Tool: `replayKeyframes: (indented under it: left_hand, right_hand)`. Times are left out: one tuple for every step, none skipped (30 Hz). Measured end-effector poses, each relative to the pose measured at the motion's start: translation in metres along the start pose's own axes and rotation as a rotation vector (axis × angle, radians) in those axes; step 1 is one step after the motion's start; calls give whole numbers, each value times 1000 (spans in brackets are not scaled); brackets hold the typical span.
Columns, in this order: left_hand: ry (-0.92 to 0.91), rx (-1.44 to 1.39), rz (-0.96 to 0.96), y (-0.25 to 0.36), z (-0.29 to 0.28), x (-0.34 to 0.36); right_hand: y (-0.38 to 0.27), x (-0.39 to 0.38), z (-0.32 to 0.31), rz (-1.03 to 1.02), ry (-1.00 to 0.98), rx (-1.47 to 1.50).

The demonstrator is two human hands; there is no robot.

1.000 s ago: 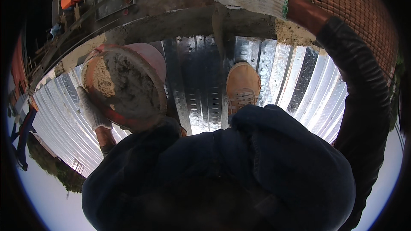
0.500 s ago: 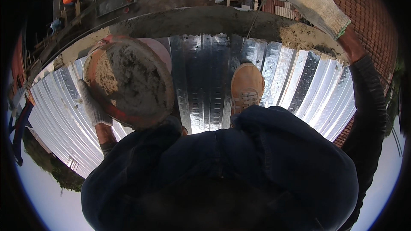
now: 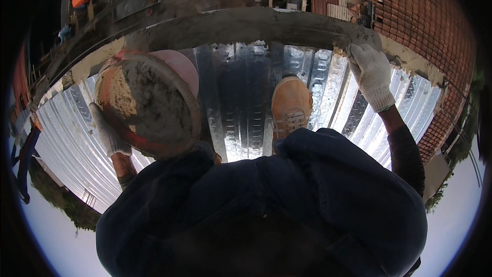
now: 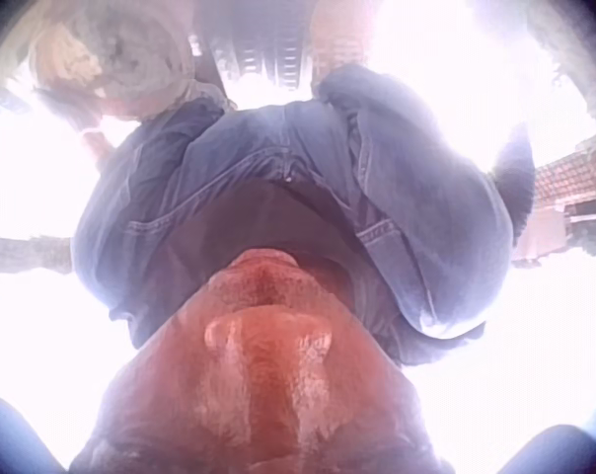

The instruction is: The person scoops wet cement from a red bucket using a trowel and applies it to a metal roof edge. They repeatedly smooth the cement along the edge while standing on the roof.

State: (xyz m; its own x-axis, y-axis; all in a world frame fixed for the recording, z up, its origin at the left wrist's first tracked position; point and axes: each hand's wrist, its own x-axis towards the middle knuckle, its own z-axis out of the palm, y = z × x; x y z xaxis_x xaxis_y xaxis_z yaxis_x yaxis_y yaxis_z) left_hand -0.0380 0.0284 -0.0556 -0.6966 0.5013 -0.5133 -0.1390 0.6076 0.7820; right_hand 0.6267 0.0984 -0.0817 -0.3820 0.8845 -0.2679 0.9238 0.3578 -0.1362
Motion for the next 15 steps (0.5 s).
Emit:
replayKeyframes:
  left_hand:
    - [-9, 15, 0, 1, 1, -1]
    - [-19, 30, 1, 2, 1, -2]
    - [-29, 44, 0, 3, 0, -4]
    - [-55, 43, -24, 3, -4, -2]
    - [-80, 42, -48, 3, -9, 1]
    - [-107, 36, -73, 3, -10, 2]
    - [-111, 42, -69, 2, -9, 3]
    - [-115, 47, -66, 1, -9, 3]
    - [-117, 52, -60, 2, -8, 3]
    - [-122, 32, -59, 2, -9, 4]
    - [-126, 11, -59, 1, -12, 7]
    - [-128, -16, -63, 2, -8, 4]
    - [-134, -14, -68, 2, -4, 1]
    - [-139, -13, -75, 4, -1, -2]
    - [-139, -10, -77, 8, 1, -6]
  right_hand:
    - [-6, -6, 4, -2, -22, 1]
    - [-12, -10, 5, -3, -45, 1]
    - [-17, -13, 3, -18, -3, 17]
    - [-18, -14, 2, -41, 1, 20]
    - [-17, -14, -3, -64, 5, 22]
    - [-16, -13, -10, -88, 9, 20]
    - [-16, -10, -18, -98, -19, -2]
    - [-12, -9, -24, -105, -62, -7]
    - [-9, -7, -28, -112, -101, -11]
    - [-6, -6, -31, -121, -140, -15]
    - [-4, -7, -34, -127, -150, -11]
    - [1, -9, -39, -136, -162, -13]
    - [5, -11, -43, -145, -176, -15]
    - [9, -14, -47, -144, -169, -14]
    - [11, -18, -48, -147, -160, -8]
